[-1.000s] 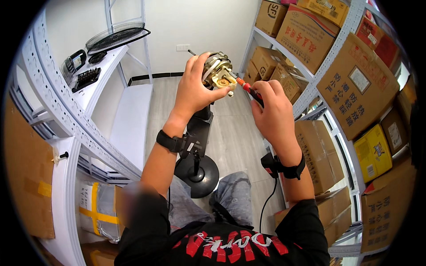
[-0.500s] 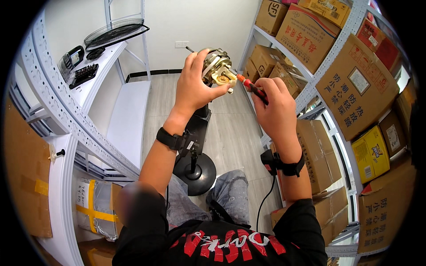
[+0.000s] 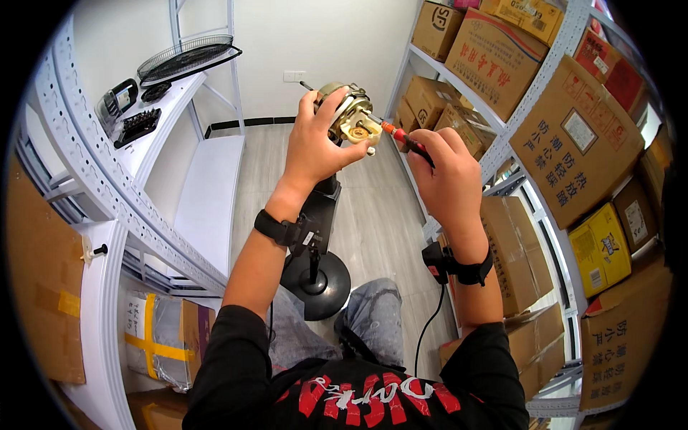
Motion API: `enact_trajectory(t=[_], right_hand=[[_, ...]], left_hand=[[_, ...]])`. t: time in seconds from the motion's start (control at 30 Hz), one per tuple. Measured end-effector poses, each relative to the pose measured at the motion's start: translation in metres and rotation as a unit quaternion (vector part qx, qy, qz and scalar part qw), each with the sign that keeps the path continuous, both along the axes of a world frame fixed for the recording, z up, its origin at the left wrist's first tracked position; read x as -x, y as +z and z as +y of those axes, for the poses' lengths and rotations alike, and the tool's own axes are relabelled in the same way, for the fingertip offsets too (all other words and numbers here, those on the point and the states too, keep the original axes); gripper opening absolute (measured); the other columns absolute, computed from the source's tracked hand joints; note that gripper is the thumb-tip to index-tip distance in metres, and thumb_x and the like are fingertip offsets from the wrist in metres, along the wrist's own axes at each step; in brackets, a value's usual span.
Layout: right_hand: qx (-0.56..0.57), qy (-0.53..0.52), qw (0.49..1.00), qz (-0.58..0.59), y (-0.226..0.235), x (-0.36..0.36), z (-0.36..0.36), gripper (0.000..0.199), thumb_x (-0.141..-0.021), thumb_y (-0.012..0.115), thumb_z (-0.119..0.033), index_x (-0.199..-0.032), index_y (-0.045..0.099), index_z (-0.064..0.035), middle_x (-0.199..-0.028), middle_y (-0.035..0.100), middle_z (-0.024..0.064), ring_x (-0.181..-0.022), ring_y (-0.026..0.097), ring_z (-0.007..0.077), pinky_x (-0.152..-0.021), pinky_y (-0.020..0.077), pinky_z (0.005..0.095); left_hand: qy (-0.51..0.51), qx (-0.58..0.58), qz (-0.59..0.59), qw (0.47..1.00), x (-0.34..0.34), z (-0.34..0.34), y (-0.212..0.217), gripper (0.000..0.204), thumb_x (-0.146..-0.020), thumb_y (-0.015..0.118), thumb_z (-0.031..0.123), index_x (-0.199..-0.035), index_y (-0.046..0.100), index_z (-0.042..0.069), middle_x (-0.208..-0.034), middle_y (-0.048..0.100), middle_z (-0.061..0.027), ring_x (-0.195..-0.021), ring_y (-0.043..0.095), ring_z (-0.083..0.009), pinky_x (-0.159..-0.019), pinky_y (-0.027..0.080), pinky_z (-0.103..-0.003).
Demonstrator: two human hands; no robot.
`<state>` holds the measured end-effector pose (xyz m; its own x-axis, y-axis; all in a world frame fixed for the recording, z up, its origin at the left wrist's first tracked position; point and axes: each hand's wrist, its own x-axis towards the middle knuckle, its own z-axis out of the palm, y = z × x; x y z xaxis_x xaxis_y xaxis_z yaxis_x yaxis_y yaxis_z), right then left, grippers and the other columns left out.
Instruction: The person assembles a mechanical component by attaching a plastic housing to a motor-like unit mounted on a stand. They use a screwdriver to tighten screws and secure the parts together. The person also changes the screwdriver bit during the process.
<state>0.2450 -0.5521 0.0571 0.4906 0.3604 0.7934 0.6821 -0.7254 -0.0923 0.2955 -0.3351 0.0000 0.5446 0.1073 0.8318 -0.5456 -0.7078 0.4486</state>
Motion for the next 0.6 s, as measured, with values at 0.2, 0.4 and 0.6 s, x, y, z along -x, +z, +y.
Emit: enact_trajectory(t=[0.2, 0.4, 0.6], right_hand=[[-0.008, 0.008, 1.0, -0.022, -0.0082, -0.0059, 0.0016, 0.025, -0.08, 0.072, -0.008, -0.103, 0.064, -0.0091, -0.078, 0.056, 0.0092, -0.065, 0.06, 0.0285, -0.059, 0.0485, 0.0393], [-0.036, 0.038, 0.999, -0.004, -0.0049, -0.005, 0.0048, 0.026, -0.08, 0.073, -0.01, -0.103, 0.062, -0.0084, -0.08, 0.057, 0.0097, -0.065, 0.061, 0.0282, -0.058, 0.0485, 0.0387], [-0.035, 0.011, 0.999, 0.021, -0.0056, -0.0029, 0.0015, 0.027, -0.079, 0.074, -0.009, -0.103, 0.062, -0.007, -0.086, 0.059, 0.011, -0.07, 0.061, 0.0289, -0.061, 0.0489, 0.0391]], left_hand=[[-0.02, 0.012, -0.013, 1.0, 0.0006, -0.0052, 0.0008, 0.083, -0.065, 0.085, 0.036, -0.135, 0.047, 0.016, -0.132, 0.043, -0.0191, -0.111, 0.058, -0.0341, -0.091, 0.052, -0.042], [0.005, 0.0, -0.032, 0.999, -0.0005, -0.0057, -0.0024, 0.085, -0.064, 0.088, 0.04, -0.134, 0.047, 0.015, -0.133, 0.044, -0.0181, -0.111, 0.058, -0.0335, -0.091, 0.051, -0.042], [0.027, 0.018, -0.056, 0.998, -0.006, -0.0105, -0.0062, 0.084, -0.063, 0.088, 0.039, -0.133, 0.048, 0.015, -0.13, 0.044, -0.0172, -0.108, 0.059, -0.0332, -0.089, 0.052, -0.042]])
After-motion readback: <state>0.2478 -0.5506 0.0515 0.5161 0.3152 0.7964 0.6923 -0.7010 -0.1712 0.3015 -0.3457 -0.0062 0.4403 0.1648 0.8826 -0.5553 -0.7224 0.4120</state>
